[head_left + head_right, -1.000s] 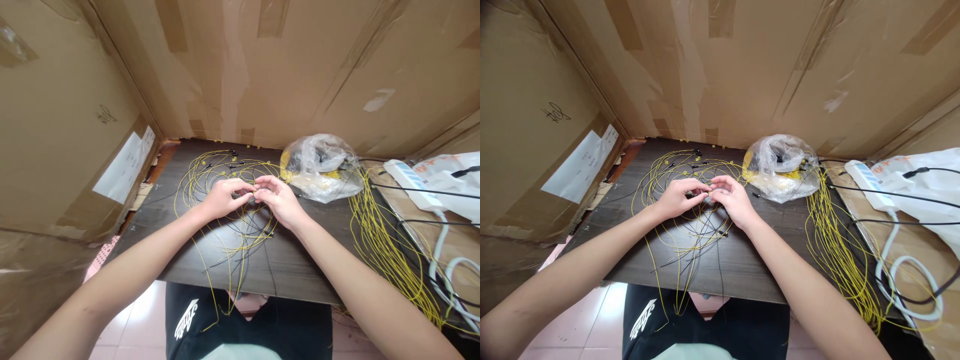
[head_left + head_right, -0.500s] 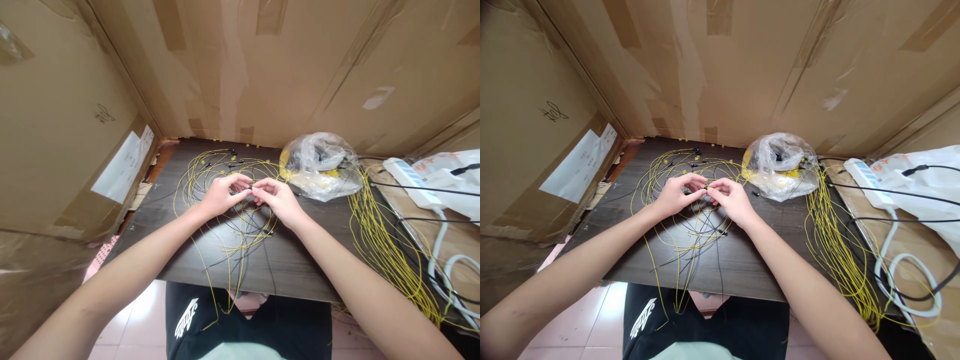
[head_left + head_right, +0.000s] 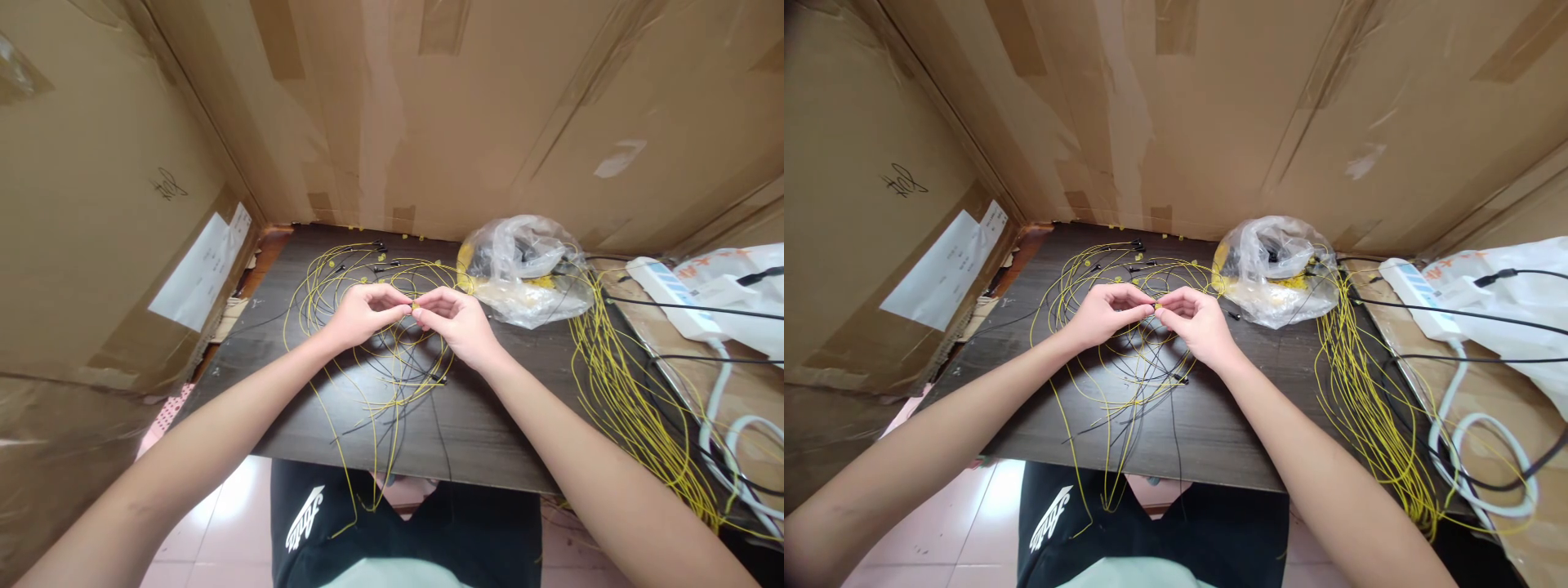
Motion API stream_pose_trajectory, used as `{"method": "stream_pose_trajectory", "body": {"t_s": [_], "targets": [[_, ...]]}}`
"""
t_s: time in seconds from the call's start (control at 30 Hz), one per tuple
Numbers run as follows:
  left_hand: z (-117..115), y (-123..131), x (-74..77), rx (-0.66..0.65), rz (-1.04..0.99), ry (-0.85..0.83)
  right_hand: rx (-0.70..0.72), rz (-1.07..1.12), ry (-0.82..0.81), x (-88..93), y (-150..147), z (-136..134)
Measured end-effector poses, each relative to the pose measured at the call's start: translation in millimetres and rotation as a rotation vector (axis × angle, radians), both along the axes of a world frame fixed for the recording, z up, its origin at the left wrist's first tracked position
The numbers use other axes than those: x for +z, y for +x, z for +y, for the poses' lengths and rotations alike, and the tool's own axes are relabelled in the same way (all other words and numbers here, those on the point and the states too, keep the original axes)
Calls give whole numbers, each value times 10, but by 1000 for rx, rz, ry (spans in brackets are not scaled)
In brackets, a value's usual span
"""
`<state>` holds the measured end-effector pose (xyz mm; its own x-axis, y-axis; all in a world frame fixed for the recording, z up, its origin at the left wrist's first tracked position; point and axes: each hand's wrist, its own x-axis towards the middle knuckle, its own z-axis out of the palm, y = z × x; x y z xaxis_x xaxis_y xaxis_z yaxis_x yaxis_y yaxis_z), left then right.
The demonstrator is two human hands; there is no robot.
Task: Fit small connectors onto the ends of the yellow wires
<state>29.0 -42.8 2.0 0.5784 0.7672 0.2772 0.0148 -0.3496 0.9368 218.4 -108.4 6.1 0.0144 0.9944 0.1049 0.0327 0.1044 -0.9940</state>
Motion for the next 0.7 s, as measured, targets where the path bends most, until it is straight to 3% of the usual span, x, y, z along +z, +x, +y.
{"method": "stream_pose_trajectory", "body": {"t_s": [0.4, 0.7], "targets": [[65, -40, -22, -61, 1, -98, -72, -226, 200, 22, -59, -83], [-29, -11, 27, 58, -30, 92, -100, -265, 215, 26, -58, -76]]}}
